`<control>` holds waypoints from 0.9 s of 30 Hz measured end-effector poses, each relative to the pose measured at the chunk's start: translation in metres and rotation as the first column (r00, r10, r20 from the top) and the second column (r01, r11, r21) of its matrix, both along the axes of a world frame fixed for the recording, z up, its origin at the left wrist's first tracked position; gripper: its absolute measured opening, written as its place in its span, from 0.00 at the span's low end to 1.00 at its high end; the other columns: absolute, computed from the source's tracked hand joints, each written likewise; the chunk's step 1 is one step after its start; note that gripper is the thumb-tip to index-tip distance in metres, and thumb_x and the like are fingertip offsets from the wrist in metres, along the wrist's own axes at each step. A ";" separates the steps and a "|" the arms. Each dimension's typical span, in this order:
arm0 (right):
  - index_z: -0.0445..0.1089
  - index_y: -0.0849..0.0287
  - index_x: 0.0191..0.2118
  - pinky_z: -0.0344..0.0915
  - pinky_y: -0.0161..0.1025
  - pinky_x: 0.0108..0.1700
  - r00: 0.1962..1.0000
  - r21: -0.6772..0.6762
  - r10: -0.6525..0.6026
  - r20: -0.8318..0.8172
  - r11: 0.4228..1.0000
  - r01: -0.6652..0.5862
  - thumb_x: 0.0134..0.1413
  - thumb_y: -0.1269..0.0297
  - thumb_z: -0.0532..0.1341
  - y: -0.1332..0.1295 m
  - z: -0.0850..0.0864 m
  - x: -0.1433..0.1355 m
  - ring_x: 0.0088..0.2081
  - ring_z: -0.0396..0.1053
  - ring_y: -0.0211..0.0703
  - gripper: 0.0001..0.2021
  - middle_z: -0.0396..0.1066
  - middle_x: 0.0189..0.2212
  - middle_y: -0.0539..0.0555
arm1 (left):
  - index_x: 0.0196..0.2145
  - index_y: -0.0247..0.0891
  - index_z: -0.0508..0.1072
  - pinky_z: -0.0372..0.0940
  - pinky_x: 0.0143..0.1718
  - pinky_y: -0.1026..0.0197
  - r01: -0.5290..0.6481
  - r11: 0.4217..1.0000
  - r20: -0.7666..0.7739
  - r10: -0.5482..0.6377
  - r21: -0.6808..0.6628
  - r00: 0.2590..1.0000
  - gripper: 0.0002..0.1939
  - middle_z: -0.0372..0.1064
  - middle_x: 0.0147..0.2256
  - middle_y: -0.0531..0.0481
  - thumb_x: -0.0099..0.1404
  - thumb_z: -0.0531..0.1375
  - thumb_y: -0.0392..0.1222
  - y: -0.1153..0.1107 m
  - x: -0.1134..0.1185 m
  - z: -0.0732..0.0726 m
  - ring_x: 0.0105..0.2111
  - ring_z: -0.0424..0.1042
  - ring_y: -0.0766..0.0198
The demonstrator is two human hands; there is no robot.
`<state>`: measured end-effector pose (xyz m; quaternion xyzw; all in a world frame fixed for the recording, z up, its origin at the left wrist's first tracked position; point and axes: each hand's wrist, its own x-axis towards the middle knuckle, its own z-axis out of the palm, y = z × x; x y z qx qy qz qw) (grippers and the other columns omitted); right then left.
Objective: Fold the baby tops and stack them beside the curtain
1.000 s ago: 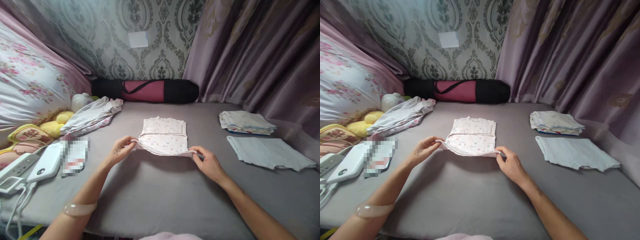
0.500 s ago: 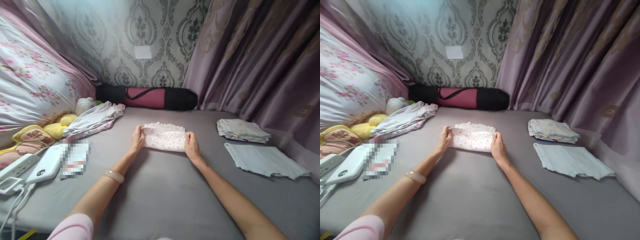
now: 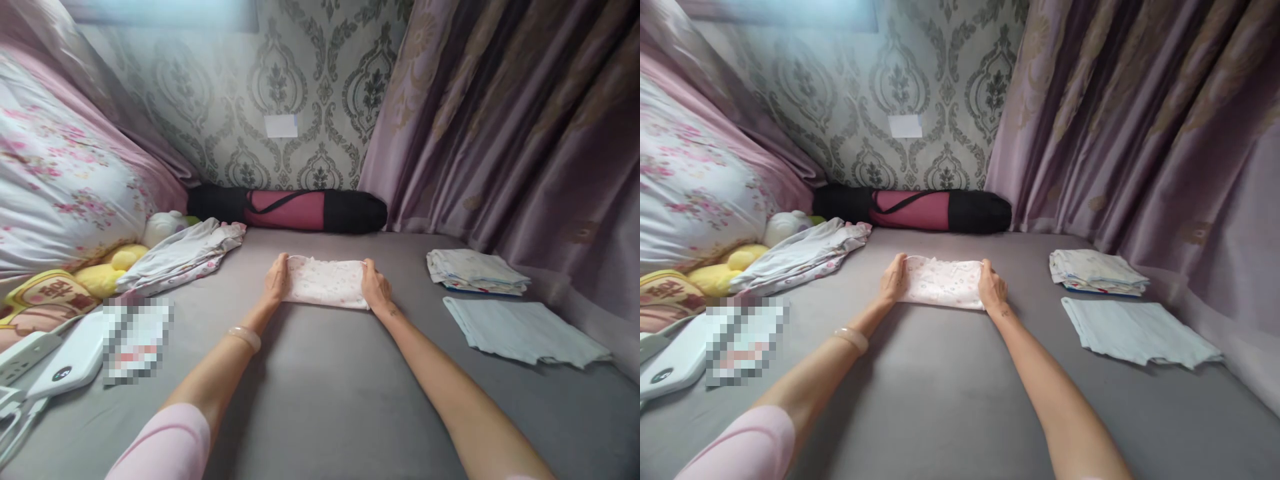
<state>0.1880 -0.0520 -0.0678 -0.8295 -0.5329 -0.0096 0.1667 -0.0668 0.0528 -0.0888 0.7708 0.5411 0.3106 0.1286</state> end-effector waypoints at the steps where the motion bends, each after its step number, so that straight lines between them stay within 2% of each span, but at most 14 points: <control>1: 0.58 0.55 0.60 0.59 0.39 0.39 1.000 -0.008 0.000 0.001 1.000 0.000 0.72 0.60 0.38 0.002 0.000 0.001 0.40 0.73 0.47 0.20 0.75 0.45 0.60 | 0.58 0.36 0.62 0.61 0.47 0.60 0.001 1.000 -0.016 -0.001 -0.003 1.000 0.20 0.69 0.52 0.40 0.72 0.43 0.39 0.002 0.000 0.000 0.49 0.70 0.55; 12: 0.60 0.60 0.54 0.62 0.41 0.41 0.995 -0.079 -0.101 -0.015 0.992 0.100 0.71 0.55 0.40 0.025 -0.005 0.005 0.43 0.74 0.52 0.20 0.76 0.41 0.64 | 0.57 0.41 0.62 0.60 0.41 0.59 -0.064 0.993 -0.143 0.049 -0.102 0.989 0.18 0.72 0.48 0.40 0.74 0.42 0.42 0.014 0.007 0.003 0.45 0.72 0.53; 20: 0.64 0.64 0.52 0.63 0.43 0.45 0.983 -0.105 -0.172 -0.057 0.981 0.166 0.70 0.55 0.42 0.031 -0.010 0.005 0.47 0.73 0.54 0.21 0.75 0.44 0.68 | 0.54 0.37 0.62 0.61 0.38 0.57 -0.098 0.987 -0.273 0.060 -0.128 0.960 0.17 0.74 0.42 0.35 0.73 0.42 0.42 0.028 0.011 -0.007 0.42 0.75 0.50; 23: 0.67 0.67 0.52 0.63 0.45 0.48 0.971 -0.094 -0.204 -0.123 0.977 0.193 0.69 0.56 0.45 0.034 -0.008 0.005 0.50 0.72 0.57 0.22 0.73 0.46 0.72 | 0.52 0.35 0.64 0.62 0.38 0.57 -0.153 0.980 -0.282 0.111 -0.131 0.953 0.17 0.74 0.42 0.33 0.73 0.43 0.43 0.029 0.014 -0.008 0.42 0.75 0.48; 27: 0.71 0.70 0.49 0.63 0.46 0.49 0.944 -0.107 -0.213 -0.253 0.976 0.192 0.68 0.55 0.49 0.040 -0.002 0.013 0.51 0.70 0.59 0.23 0.72 0.48 0.74 | 0.48 0.31 0.67 0.63 0.39 0.57 -0.227 0.954 -0.214 0.183 -0.198 0.959 0.19 0.74 0.43 0.28 0.71 0.48 0.48 0.031 0.014 -0.002 0.43 0.75 0.47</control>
